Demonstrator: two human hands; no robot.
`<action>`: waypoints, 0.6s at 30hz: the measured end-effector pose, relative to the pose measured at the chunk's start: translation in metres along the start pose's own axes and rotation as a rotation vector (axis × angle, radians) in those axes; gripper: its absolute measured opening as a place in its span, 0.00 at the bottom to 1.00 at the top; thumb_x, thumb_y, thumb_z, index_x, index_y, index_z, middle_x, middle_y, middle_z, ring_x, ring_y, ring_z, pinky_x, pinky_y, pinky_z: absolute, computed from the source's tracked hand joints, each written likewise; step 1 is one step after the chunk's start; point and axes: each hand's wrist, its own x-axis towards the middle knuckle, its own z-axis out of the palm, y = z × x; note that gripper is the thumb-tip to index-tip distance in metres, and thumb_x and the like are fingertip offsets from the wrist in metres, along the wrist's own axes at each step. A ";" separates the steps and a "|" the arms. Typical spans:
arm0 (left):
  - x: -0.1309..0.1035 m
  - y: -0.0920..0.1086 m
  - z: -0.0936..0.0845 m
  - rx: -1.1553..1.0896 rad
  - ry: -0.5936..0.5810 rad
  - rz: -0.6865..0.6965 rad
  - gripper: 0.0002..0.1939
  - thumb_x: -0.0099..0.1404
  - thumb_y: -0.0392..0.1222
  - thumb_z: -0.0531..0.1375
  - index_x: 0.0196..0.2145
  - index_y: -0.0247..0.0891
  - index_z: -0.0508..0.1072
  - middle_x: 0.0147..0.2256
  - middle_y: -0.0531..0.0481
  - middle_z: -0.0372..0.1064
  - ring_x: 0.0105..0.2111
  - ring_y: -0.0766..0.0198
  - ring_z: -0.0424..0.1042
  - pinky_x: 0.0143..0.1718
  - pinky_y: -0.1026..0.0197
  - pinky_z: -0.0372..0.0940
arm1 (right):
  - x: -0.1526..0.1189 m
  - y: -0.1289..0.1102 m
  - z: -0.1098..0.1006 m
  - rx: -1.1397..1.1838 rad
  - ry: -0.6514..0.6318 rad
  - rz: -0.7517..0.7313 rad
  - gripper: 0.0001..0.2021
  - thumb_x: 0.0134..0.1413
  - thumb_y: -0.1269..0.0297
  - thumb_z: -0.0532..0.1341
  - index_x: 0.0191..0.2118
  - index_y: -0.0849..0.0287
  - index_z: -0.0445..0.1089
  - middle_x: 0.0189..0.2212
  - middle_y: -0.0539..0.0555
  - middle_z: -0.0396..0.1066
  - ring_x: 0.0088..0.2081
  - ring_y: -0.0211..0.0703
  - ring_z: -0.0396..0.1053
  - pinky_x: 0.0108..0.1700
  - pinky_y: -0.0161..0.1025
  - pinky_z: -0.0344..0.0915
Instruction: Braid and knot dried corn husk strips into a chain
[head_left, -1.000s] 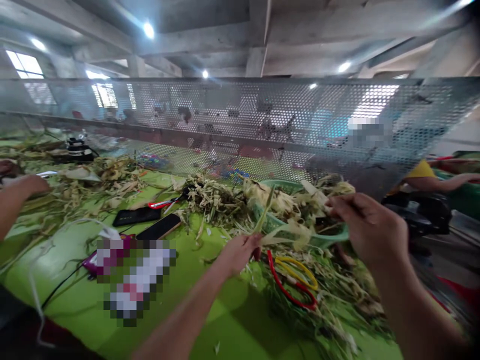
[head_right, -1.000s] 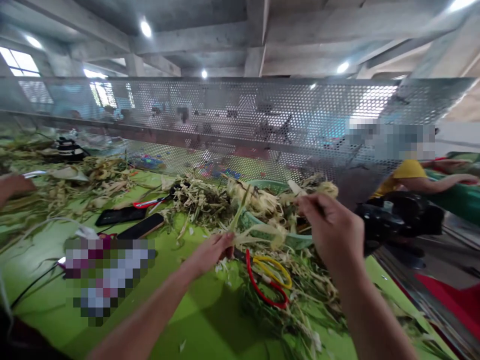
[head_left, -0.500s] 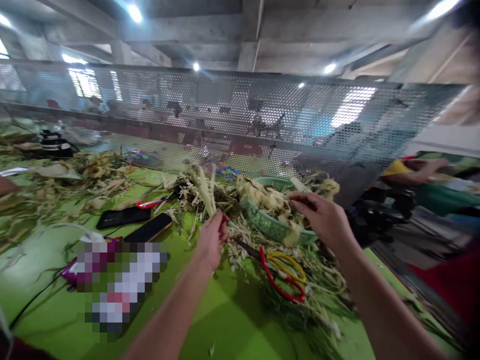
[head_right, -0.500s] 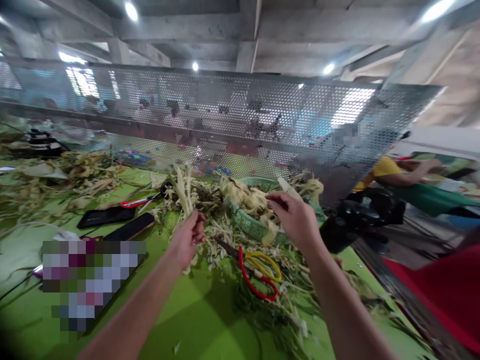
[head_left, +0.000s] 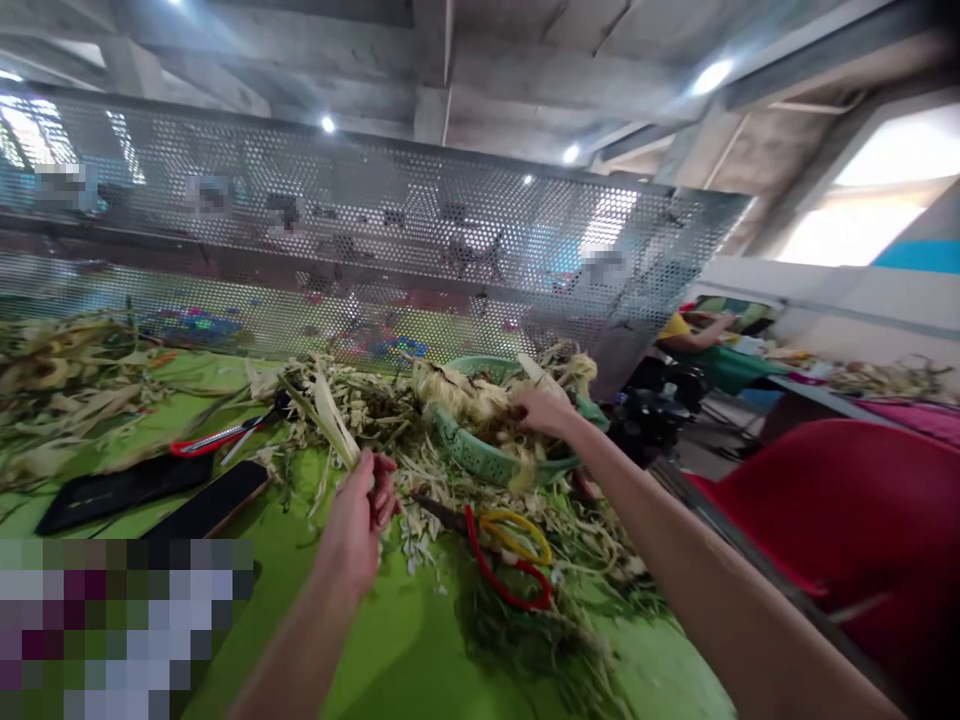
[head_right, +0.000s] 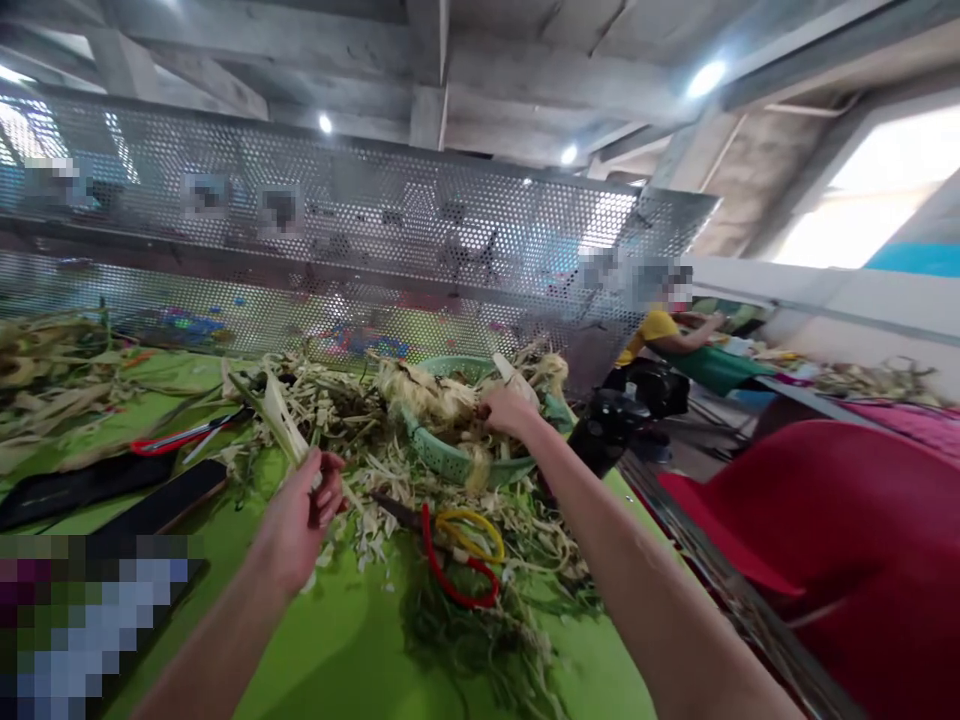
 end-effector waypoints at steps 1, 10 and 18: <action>0.000 0.000 0.000 0.004 0.005 -0.005 0.17 0.61 0.54 0.59 0.28 0.35 0.68 0.15 0.62 0.47 0.14 0.76 0.46 0.21 0.70 0.54 | 0.001 0.001 -0.003 -0.006 -0.057 0.021 0.04 0.49 0.67 0.66 0.31 0.62 0.75 0.30 0.54 0.74 0.34 0.44 0.71 0.37 0.40 0.66; -0.002 -0.004 0.000 0.043 0.007 -0.061 0.19 0.59 0.56 0.60 0.29 0.35 0.70 0.17 0.60 0.48 0.16 0.74 0.48 0.21 0.68 0.56 | 0.016 0.006 -0.051 0.177 -0.255 0.199 0.03 0.42 0.68 0.64 0.26 0.59 0.69 0.18 0.48 0.69 0.21 0.36 0.64 0.27 0.33 0.61; 0.000 -0.007 -0.001 0.049 0.037 -0.068 0.18 0.59 0.55 0.60 0.28 0.35 0.70 0.16 0.60 0.48 0.16 0.75 0.47 0.21 0.68 0.55 | 0.000 0.004 -0.044 0.357 -0.360 0.257 0.12 0.50 0.59 0.64 0.37 0.60 0.68 0.25 0.52 0.74 0.20 0.35 0.67 0.24 0.33 0.67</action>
